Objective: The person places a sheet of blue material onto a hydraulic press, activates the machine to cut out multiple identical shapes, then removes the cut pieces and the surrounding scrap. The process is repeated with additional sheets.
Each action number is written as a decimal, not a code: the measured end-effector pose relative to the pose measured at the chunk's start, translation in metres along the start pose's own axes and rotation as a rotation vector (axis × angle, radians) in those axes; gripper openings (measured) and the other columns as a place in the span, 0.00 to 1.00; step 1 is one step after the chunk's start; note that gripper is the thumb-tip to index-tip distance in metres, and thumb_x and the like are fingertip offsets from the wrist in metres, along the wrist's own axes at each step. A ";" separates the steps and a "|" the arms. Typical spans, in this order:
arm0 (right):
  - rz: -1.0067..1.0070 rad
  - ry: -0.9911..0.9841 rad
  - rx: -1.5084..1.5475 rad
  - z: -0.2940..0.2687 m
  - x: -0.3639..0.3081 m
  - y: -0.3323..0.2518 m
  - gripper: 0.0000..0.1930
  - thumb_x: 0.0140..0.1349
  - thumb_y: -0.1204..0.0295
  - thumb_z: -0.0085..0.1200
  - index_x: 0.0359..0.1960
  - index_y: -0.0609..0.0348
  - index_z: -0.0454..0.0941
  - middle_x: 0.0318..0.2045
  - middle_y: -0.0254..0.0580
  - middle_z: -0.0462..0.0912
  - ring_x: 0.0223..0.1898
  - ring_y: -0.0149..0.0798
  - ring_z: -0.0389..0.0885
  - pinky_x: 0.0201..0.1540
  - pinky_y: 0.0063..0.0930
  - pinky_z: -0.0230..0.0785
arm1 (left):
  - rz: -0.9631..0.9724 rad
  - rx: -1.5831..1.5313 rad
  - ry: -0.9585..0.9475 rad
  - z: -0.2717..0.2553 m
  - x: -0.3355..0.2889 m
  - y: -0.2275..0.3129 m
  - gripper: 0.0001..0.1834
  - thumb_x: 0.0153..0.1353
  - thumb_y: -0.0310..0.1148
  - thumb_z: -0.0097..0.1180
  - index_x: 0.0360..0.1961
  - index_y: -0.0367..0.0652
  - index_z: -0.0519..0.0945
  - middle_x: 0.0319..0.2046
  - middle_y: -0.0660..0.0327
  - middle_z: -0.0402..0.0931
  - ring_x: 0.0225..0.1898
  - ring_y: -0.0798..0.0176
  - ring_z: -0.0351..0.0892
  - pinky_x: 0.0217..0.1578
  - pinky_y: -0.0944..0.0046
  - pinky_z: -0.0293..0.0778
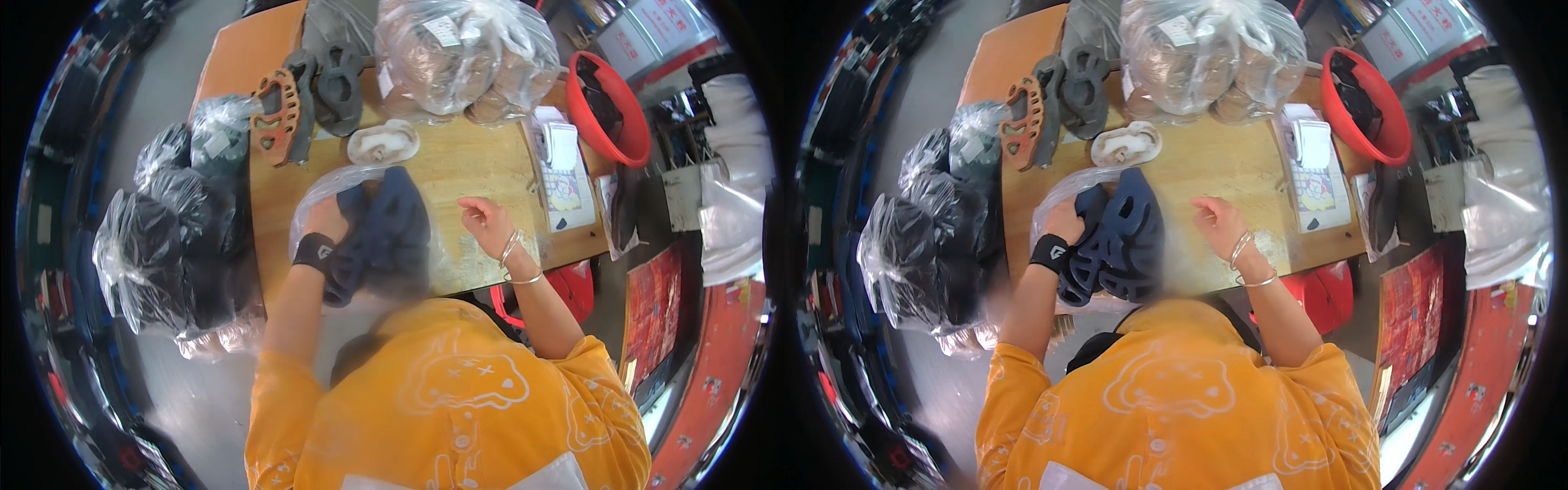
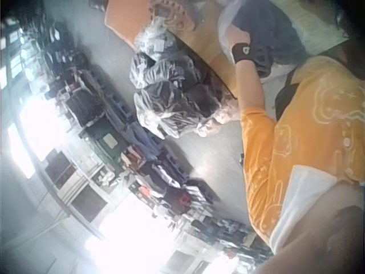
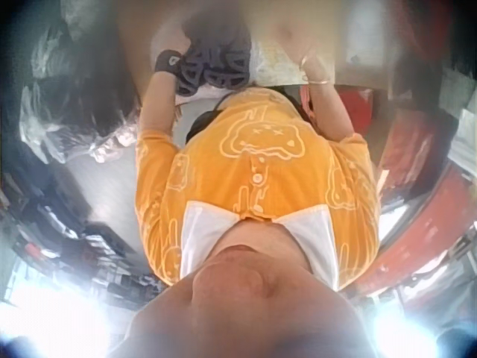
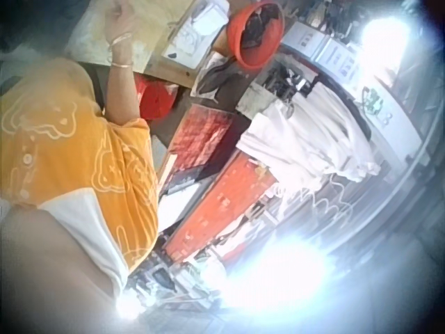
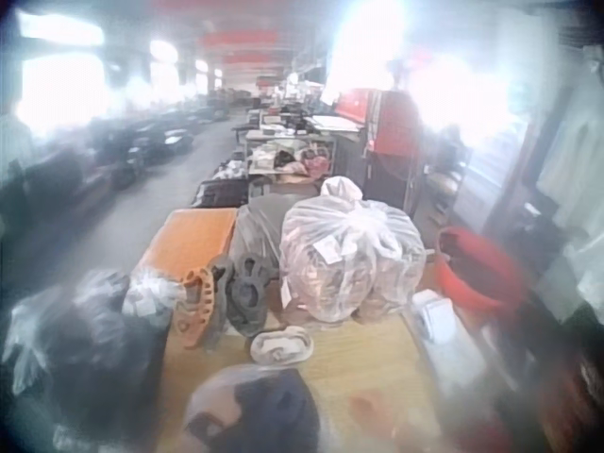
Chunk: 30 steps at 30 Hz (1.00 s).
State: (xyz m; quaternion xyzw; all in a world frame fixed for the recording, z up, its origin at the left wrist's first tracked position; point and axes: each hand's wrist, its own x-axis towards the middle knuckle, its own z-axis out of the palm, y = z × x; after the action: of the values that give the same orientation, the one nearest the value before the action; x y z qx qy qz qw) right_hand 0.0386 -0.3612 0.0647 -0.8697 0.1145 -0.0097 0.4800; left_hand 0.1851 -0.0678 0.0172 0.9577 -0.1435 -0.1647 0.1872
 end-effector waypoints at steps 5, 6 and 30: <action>0.067 0.081 -0.095 -0.025 -0.038 0.014 0.14 0.58 0.74 0.53 0.46 0.62 0.79 0.42 0.50 0.82 0.40 0.40 0.82 0.43 0.28 0.75 | 0.042 0.123 0.079 0.011 0.010 -0.017 0.22 0.50 0.29 0.55 0.49 0.39 0.75 0.40 0.40 0.78 0.45 0.37 0.77 0.48 0.45 0.72; 0.113 0.072 -0.132 -0.028 -0.048 0.019 0.14 0.58 0.74 0.53 0.46 0.62 0.79 0.42 0.50 0.82 0.41 0.41 0.82 0.43 0.30 0.75 | 0.110 0.130 0.145 0.015 0.009 -0.020 0.20 0.51 0.29 0.54 0.48 0.40 0.76 0.40 0.40 0.78 0.45 0.37 0.77 0.47 0.45 0.72; 0.932 1.319 -0.002 -0.066 -0.692 0.030 0.17 0.58 0.71 0.54 0.50 0.60 0.78 0.48 0.49 0.81 0.51 0.47 0.79 0.55 0.35 0.71 | 1.329 -0.709 -0.897 0.145 -0.275 0.474 0.22 0.68 0.26 0.47 0.62 0.31 0.65 0.55 0.48 0.73 0.58 0.57 0.72 0.60 0.61 0.64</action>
State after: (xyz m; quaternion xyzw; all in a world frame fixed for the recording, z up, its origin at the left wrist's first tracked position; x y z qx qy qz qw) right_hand -0.6495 -0.2874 0.1391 -0.5480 0.7253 -0.3197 0.2674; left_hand -0.2177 -0.4416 0.1545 0.4062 -0.6722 -0.4175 0.4570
